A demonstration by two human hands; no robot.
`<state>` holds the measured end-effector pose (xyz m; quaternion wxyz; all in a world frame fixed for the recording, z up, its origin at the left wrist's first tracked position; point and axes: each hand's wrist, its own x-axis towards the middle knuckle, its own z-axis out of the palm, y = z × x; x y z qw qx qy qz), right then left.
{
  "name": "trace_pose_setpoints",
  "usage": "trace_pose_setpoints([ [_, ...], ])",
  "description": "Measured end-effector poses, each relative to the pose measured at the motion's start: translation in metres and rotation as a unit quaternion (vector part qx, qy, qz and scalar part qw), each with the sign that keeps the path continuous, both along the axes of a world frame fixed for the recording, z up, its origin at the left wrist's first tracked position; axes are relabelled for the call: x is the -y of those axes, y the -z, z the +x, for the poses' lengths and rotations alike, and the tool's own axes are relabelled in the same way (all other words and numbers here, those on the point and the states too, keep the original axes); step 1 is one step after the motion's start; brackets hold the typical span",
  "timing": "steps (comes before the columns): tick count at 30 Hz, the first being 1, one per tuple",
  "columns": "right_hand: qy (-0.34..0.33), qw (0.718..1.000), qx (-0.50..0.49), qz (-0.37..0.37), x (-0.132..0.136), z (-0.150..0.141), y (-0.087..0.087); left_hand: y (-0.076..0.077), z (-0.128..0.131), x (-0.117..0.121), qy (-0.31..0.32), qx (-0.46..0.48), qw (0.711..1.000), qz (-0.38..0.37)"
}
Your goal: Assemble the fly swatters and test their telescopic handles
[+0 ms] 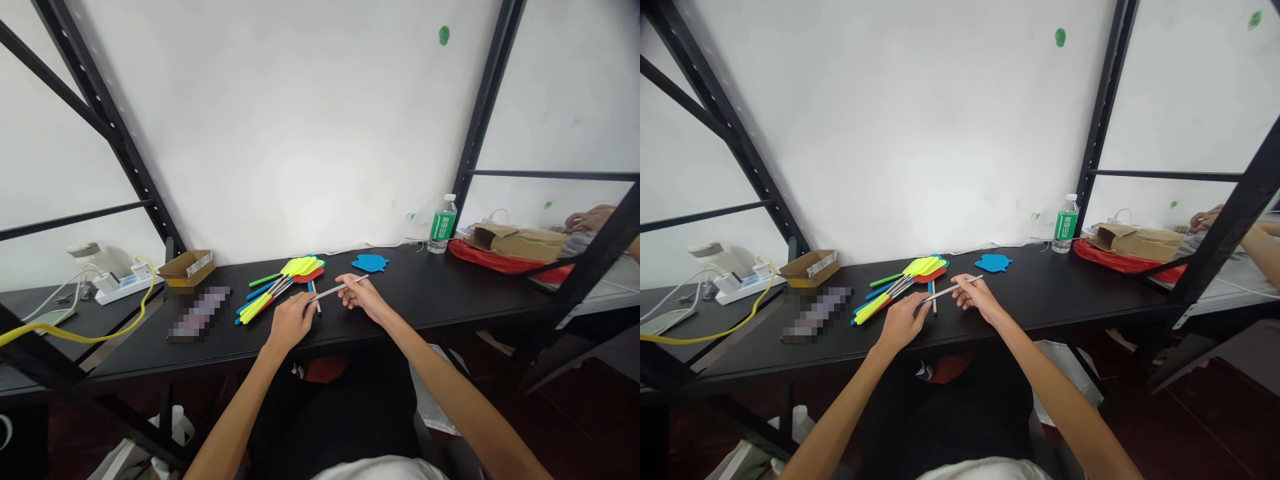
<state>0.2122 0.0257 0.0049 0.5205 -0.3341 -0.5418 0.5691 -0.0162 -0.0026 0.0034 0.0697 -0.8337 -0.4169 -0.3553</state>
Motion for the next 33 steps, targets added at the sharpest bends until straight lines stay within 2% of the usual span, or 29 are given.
trace_pose_setpoints([
  [7, 0.083, 0.995, -0.052, -0.015, -0.002, 0.005, -0.006, 0.001, -0.002, -0.002, -0.054, 0.047, 0.997, 0.019],
  [16, 0.175, 0.978, -0.061, 0.097, 0.002, 0.006, -0.014, 0.002, -0.003, -0.005, -0.092, 0.053, 0.994, 0.019],
  [25, 0.18, 0.977, -0.049, 0.102, 0.006, 0.003, -0.017, -0.001, -0.002, -0.002, -0.083, 0.043, 0.996, -0.003],
  [33, 0.124, 0.985, -0.024, 0.114, 0.007, -0.008, -0.009, 0.0, 0.0, -0.002, -0.076, 0.036, 0.996, -0.01],
])
